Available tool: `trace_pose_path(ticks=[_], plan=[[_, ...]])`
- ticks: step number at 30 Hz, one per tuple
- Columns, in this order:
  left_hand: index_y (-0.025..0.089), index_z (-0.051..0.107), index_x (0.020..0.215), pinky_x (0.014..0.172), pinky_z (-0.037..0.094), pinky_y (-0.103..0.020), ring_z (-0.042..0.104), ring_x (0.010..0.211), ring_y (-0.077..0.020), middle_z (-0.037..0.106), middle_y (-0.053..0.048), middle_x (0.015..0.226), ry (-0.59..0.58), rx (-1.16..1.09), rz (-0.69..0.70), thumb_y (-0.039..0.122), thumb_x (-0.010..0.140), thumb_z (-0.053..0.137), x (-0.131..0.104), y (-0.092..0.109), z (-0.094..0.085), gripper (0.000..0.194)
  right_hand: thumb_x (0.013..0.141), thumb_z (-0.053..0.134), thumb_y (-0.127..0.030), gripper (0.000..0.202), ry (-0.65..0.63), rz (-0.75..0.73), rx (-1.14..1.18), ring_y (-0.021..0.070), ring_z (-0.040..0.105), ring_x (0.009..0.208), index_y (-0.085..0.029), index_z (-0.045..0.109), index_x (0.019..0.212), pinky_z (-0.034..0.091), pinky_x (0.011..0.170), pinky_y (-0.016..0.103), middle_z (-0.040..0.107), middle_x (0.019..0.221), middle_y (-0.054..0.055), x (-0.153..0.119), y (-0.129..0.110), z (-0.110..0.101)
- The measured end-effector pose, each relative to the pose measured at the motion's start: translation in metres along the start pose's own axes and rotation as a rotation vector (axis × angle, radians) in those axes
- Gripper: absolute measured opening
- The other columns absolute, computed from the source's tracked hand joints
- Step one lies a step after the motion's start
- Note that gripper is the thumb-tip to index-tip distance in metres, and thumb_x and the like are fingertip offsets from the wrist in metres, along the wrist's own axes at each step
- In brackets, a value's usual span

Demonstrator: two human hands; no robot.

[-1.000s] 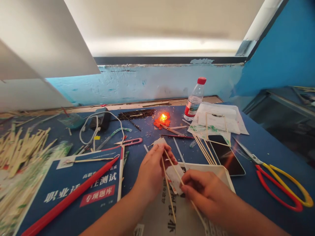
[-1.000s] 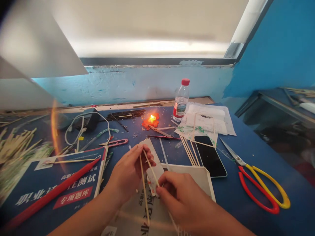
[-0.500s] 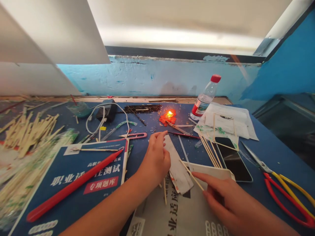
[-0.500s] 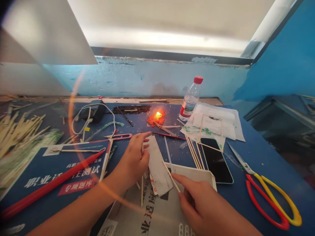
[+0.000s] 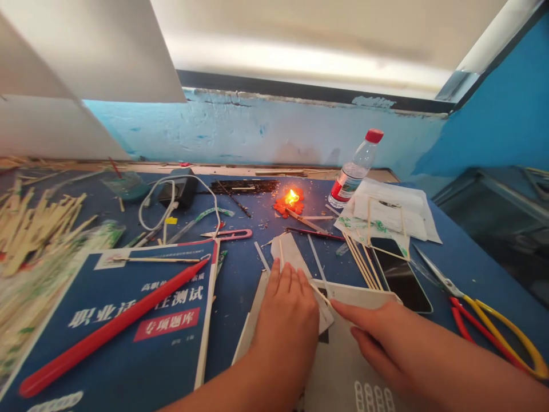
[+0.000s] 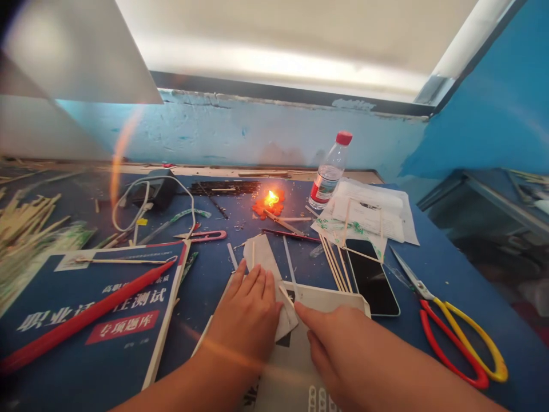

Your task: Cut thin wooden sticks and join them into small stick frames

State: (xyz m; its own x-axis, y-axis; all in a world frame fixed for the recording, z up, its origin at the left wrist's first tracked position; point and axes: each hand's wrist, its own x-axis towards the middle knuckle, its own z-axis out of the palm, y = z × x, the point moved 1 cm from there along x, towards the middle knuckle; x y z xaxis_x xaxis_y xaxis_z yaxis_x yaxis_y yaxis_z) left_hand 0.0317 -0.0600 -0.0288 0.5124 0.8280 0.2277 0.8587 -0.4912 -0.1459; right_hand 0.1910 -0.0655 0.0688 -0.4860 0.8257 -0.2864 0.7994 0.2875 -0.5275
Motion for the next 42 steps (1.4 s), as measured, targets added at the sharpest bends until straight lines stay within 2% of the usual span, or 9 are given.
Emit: trace_pose_path(ticks=[3, 7, 13, 19, 26, 28, 32, 38, 42], plan=[[-0.002, 0.073, 0.122, 0.118, 0.038, -0.055, 0.067, 0.124, -0.0372, 0.073, -0.027, 0.127, 0.003, 0.054, 0.005, 0.029, 0.092, 0.058, -0.002, 0.005, 0.002, 0.046, 0.094, 0.053, -0.020, 0.043, -0.061, -0.004, 0.005, 0.0253, 0.077, 0.095, -0.037, 0.072, 0.129, 0.060, 0.092, 0.036, 0.082, 0.103, -0.001, 0.014, -0.008, 0.000], [-0.002, 0.076, 0.119, 0.117, 0.039, -0.051, 0.067, 0.124, -0.0378, 0.073, -0.028, 0.126, 0.042, 0.126, -0.040, 0.031, 0.088, 0.061, -0.004, 0.012, 0.003, 0.047, 0.092, 0.053, -0.016, 0.048, -0.080, 0.002, 0.008, 0.0265, 0.077, 0.101, -0.038, 0.071, 0.130, 0.058, 0.095, 0.038, 0.082, 0.107, -0.001, 0.027, -0.002, 0.006], [0.003, 0.079, 0.112, 0.116, 0.038, -0.050, 0.070, 0.120, -0.0365, 0.078, -0.022, 0.119, 0.089, 0.165, 0.002, 0.028, 0.083, 0.055, -0.004, 0.015, 0.006, 0.045, 0.095, 0.051, -0.016, 0.040, -0.124, 0.032, -0.033, 0.0244, 0.079, 0.087, -0.028, 0.076, 0.123, 0.058, 0.077, 0.029, 0.083, 0.102, 0.006, 0.043, 0.014, 0.005], [0.002, 0.080, 0.109, 0.112, 0.043, -0.047, 0.072, 0.118, -0.0352, 0.078, -0.023, 0.117, 0.119, 0.128, -0.019, 0.024, 0.078, 0.053, -0.002, 0.012, 0.008, 0.046, 0.096, 0.050, -0.016, 0.039, -0.179, 0.033, -0.158, 0.0226, 0.077, 0.080, -0.021, 0.076, 0.124, 0.051, 0.070, 0.027, 0.083, 0.098, 0.010, 0.066, 0.009, -0.001], [0.003, 0.081, 0.107, 0.113, 0.040, -0.049, 0.071, 0.118, -0.0367, 0.078, -0.023, 0.116, 0.120, 0.111, -0.038, 0.026, 0.078, 0.056, -0.001, 0.013, 0.008, 0.044, 0.090, 0.053, -0.014, 0.035, -0.320, 0.110, -0.134, 0.0195, 0.073, 0.068, -0.022, 0.082, 0.106, 0.047, 0.060, 0.025, 0.083, 0.086, 0.006, 0.066, 0.000, -0.018], [0.003, 0.080, 0.110, 0.116, 0.036, -0.050, 0.069, 0.122, -0.0368, 0.077, -0.022, 0.119, 0.100, 0.101, -0.024, 0.028, 0.082, 0.055, -0.002, 0.014, 0.008, 0.045, 0.090, 0.053, -0.016, 0.035, -0.319, 0.130, -0.147, 0.0186, 0.069, 0.060, -0.023, 0.082, 0.108, 0.043, 0.054, 0.025, 0.081, 0.077, 0.005, 0.066, 0.001, -0.020], [0.000, 0.079, 0.112, 0.117, 0.036, -0.049, 0.068, 0.122, -0.0380, 0.075, -0.025, 0.120, 0.081, 0.073, -0.022, 0.029, 0.083, 0.057, -0.003, 0.015, 0.007, 0.047, 0.090, 0.052, -0.017, 0.039, -0.279, 0.060, -0.084, 0.0176, 0.068, 0.063, -0.025, 0.080, 0.116, 0.045, 0.057, 0.024, 0.082, 0.084, 0.005, 0.065, 0.005, -0.015], [-0.001, 0.080, 0.110, 0.114, 0.041, -0.049, 0.071, 0.117, -0.0376, 0.076, -0.028, 0.116, 0.084, 0.060, -0.005, 0.023, 0.080, 0.058, 0.000, 0.009, 0.001, 0.044, 0.086, 0.054, -0.016, 0.037, -0.253, 0.065, -0.131, 0.0130, 0.051, 0.052, -0.021, 0.082, 0.110, 0.040, 0.053, 0.022, 0.071, 0.064, 0.002, 0.066, 0.006, -0.013], [0.000, 0.079, 0.114, 0.115, 0.040, -0.049, 0.070, 0.121, -0.0374, 0.075, -0.028, 0.121, 0.036, 0.080, -0.003, 0.026, 0.083, 0.057, -0.002, 0.008, 0.000, 0.046, 0.082, 0.055, -0.015, 0.037, -0.378, 0.101, -0.184, 0.0118, 0.045, 0.044, -0.023, 0.083, 0.104, 0.032, 0.044, 0.023, 0.065, 0.056, -0.001, 0.057, 0.000, -0.026]])
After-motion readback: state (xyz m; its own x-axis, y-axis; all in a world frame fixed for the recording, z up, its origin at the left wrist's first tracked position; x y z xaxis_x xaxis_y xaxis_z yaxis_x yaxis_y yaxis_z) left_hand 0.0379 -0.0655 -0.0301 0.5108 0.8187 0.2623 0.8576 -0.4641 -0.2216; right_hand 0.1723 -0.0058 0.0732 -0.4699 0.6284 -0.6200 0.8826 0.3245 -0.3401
